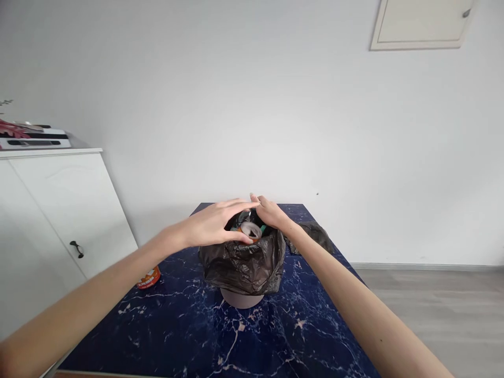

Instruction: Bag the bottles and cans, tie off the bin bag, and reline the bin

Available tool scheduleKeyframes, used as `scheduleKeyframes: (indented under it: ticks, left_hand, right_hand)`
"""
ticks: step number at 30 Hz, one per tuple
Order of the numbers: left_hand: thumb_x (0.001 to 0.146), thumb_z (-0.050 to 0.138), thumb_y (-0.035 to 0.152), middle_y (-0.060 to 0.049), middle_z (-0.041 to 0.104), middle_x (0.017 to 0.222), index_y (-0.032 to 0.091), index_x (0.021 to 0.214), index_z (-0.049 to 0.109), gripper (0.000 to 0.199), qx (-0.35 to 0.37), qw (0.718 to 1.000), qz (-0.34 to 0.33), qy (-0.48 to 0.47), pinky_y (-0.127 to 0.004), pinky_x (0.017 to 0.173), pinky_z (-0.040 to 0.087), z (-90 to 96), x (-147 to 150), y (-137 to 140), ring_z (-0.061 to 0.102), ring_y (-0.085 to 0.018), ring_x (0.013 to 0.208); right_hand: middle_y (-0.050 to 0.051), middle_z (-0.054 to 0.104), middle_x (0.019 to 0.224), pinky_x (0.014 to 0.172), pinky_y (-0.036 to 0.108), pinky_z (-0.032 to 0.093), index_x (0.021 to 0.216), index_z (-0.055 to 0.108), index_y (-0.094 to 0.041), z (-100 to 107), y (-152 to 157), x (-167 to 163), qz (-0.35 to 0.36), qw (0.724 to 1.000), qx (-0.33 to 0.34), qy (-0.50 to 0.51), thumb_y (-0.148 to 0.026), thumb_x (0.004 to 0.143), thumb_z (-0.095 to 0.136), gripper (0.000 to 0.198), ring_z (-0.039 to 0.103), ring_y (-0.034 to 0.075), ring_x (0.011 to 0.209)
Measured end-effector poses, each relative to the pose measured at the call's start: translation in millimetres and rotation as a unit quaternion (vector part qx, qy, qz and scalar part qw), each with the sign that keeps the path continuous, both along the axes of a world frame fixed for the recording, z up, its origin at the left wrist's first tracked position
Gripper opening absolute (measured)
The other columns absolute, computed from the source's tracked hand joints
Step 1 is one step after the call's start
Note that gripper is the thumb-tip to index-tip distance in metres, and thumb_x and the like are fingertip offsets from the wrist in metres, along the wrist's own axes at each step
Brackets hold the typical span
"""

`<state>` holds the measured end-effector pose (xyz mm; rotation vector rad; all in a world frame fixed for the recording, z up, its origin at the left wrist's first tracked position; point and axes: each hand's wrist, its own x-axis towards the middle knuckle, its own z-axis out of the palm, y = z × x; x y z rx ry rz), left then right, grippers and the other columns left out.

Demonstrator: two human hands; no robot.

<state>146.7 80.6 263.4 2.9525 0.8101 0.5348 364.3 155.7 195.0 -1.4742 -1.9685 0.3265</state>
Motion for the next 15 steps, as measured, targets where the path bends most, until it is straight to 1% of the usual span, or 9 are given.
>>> scheduleKeyframes:
  ticks: [3,5,6,7,9,10,12,13,15]
  left_hand:
    - [0.109,0.057,0.051,-0.010,0.062,0.156,0.025,0.151,0.058,0.050,0.070,0.994,0.021,-0.078,-0.049,0.120,0.046,-4.5,-9.9,0.6,0.059,-0.028,0.143]
    - [0.112,0.048,0.047,-0.009,0.069,0.146,0.024,0.142,0.063,0.041,0.091,0.985,0.068,-0.130,-0.045,0.117,0.049,-4.6,-33.5,-0.1,0.065,-0.025,0.134]
    - [0.112,0.047,0.049,-0.009,0.070,0.143,0.023,0.139,0.065,0.041,0.096,0.979,0.105,-0.145,-0.045,0.117,0.049,-5.9,-50.4,0.0,0.066,-0.025,0.132]
    - [0.111,0.047,0.052,-0.009,0.070,0.142,0.023,0.138,0.065,0.043,0.095,0.973,0.150,-0.149,-0.047,0.116,0.049,-9.1,-70.2,0.7,0.065,-0.027,0.132]
    - [0.106,0.047,0.065,-0.011,0.068,0.147,0.025,0.140,0.065,0.055,0.065,0.960,0.248,-0.110,-0.053,0.117,0.047,-22.9,-115.4,3.7,0.059,-0.034,0.140]
    - [0.101,0.049,0.073,-0.013,0.065,0.151,0.025,0.144,0.063,0.066,0.036,0.951,0.297,-0.082,-0.055,0.117,0.047,-33.6,-138.9,5.6,0.055,-0.038,0.144]
    - [0.086,0.057,0.086,-0.019,0.061,0.156,0.021,0.149,0.060,0.091,-0.022,0.920,0.389,-0.034,-0.058,0.115,0.046,-60.4,-182.9,8.2,0.052,-0.046,0.147]
    - [0.080,0.059,0.088,-0.022,0.058,0.157,0.019,0.151,0.058,0.099,-0.044,0.909,0.415,-0.012,-0.057,0.116,0.046,-75.0,-201.6,8.3,0.051,-0.048,0.147]
    - [0.075,0.063,0.088,-0.025,0.056,0.158,0.017,0.155,0.054,0.108,-0.075,0.894,0.440,0.031,-0.057,0.117,0.044,-102.8,-230.2,5.9,0.051,-0.049,0.147]
  right_hand:
    - [0.012,0.070,0.142,0.113,0.040,0.046,0.137,0.066,-0.024,1.4,-1.3,-0.2,-0.003,1.000,-0.007,0.007,-0.045,0.113,0.031,0.047,0.064,0.032,0.135]
    - [0.014,0.074,0.135,0.110,0.040,0.047,0.126,0.069,-0.023,2.1,-1.9,-0.8,-0.013,1.000,-0.016,0.015,-0.053,0.114,0.027,0.053,0.066,0.032,0.131]
    - [0.014,0.075,0.132,0.108,0.039,0.048,0.120,0.070,-0.023,2.3,-2.0,-1.1,-0.018,0.999,-0.020,0.020,-0.057,0.113,0.025,0.057,0.067,0.033,0.129]
    - [0.015,0.075,0.130,0.106,0.039,0.049,0.116,0.070,-0.023,2.2,-2.0,-1.3,-0.021,0.999,-0.023,0.024,-0.060,0.113,0.024,0.059,0.068,0.033,0.128]
    - [0.016,0.075,0.129,0.106,0.040,0.049,0.112,0.069,-0.022,1.4,-1.5,-1.5,-0.025,0.999,-0.027,0.030,-0.063,0.112,0.025,0.060,0.068,0.033,0.128]
    - [0.017,0.075,0.129,0.106,0.041,0.049,0.111,0.069,-0.022,0.8,-1.1,-1.5,-0.025,0.999,-0.028,0.032,-0.063,0.112,0.025,0.061,0.068,0.033,0.128]
    - [0.017,0.076,0.128,0.106,0.044,0.048,0.110,0.069,-0.022,-0.5,-0.4,-1.3,-0.023,0.999,-0.030,0.035,-0.064,0.111,0.026,0.060,0.068,0.034,0.127]
    - [0.017,0.076,0.127,0.107,0.045,0.048,0.110,0.069,-0.022,-1.2,0.0,-1.1,-0.021,0.999,-0.030,0.037,-0.063,0.111,0.027,0.059,0.068,0.035,0.127]
    - [0.017,0.075,0.129,0.108,0.045,0.047,0.112,0.070,-0.023,-2.0,0.4,-1.0,-0.018,0.999,-0.029,0.038,-0.062,0.111,0.030,0.056,0.068,0.035,0.128]
